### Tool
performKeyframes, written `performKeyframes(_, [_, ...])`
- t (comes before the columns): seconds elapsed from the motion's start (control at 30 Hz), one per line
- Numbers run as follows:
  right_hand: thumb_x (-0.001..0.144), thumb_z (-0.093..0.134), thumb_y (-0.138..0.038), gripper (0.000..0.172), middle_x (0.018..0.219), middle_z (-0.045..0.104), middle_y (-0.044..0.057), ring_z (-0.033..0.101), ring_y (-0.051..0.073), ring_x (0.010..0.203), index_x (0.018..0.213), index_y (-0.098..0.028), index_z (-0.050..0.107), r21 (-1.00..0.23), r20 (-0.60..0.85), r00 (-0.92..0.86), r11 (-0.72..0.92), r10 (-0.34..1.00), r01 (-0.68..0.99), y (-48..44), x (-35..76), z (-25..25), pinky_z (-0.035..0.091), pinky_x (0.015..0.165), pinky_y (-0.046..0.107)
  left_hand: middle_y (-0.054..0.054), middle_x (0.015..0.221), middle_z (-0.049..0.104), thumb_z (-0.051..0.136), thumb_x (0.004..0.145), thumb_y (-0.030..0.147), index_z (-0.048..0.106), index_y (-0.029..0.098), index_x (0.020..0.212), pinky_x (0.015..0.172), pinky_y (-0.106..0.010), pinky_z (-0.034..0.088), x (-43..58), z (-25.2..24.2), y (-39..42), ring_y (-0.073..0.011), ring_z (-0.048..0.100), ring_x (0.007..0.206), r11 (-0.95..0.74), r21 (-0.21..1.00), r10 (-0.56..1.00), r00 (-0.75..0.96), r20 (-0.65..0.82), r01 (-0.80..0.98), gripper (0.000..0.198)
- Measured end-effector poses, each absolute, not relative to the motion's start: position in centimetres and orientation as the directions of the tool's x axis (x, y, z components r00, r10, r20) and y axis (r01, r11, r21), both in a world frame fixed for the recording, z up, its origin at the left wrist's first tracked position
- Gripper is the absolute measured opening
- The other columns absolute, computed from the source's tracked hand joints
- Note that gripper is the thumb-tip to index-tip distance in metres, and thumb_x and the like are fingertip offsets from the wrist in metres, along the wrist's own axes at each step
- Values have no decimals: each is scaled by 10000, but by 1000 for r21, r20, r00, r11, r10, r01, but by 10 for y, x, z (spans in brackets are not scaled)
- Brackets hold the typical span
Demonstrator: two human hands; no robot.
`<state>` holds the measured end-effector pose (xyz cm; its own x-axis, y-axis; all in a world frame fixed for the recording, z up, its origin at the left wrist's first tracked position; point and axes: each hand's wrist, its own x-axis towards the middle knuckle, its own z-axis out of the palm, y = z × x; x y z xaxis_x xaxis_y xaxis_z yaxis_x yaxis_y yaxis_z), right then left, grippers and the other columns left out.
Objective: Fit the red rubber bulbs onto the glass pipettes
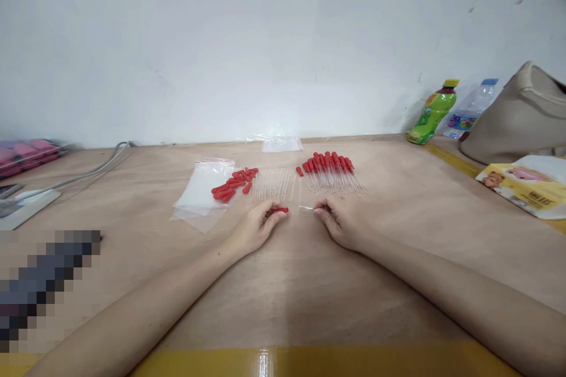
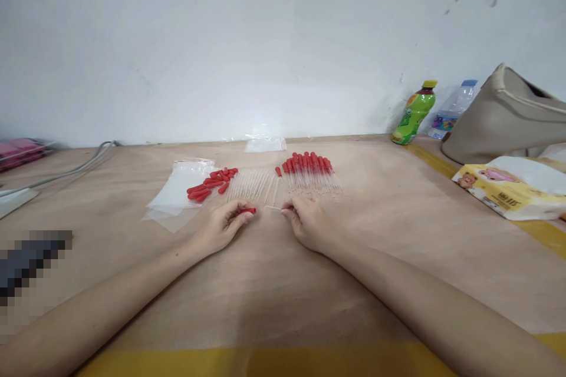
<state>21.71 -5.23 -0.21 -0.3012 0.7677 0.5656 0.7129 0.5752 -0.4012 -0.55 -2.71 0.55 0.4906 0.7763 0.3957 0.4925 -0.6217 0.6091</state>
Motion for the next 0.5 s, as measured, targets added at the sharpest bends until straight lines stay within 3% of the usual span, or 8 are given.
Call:
performKeyframes(0.13, [849, 397, -243, 138, 734, 601, 22, 529, 143, 683, 799, -195, 517, -389, 563, -322, 588, 761, 709, -59, 207, -3, 364, 718, 306, -21, 877, 636, 478, 828, 317, 564, 187, 951, 674, -246, 478, -5, 0, -26, -131, 590, 751, -605, 665, 784, 475, 400, 437, 199])
performKeyframes(0.5, [861, 404, -275, 151, 681, 592, 8, 519, 127, 629, 826, -195, 527, -379, 580, -316, 592, 751, 711, -59, 205, -6, 352, 707, 291, -16, 860, 646, 464, 838, 302, 600, 191, 927, 702, -247, 466, -1, 4, -29, -136, 586, 769, -598, 676, 780, 506, 368, 430, 197])
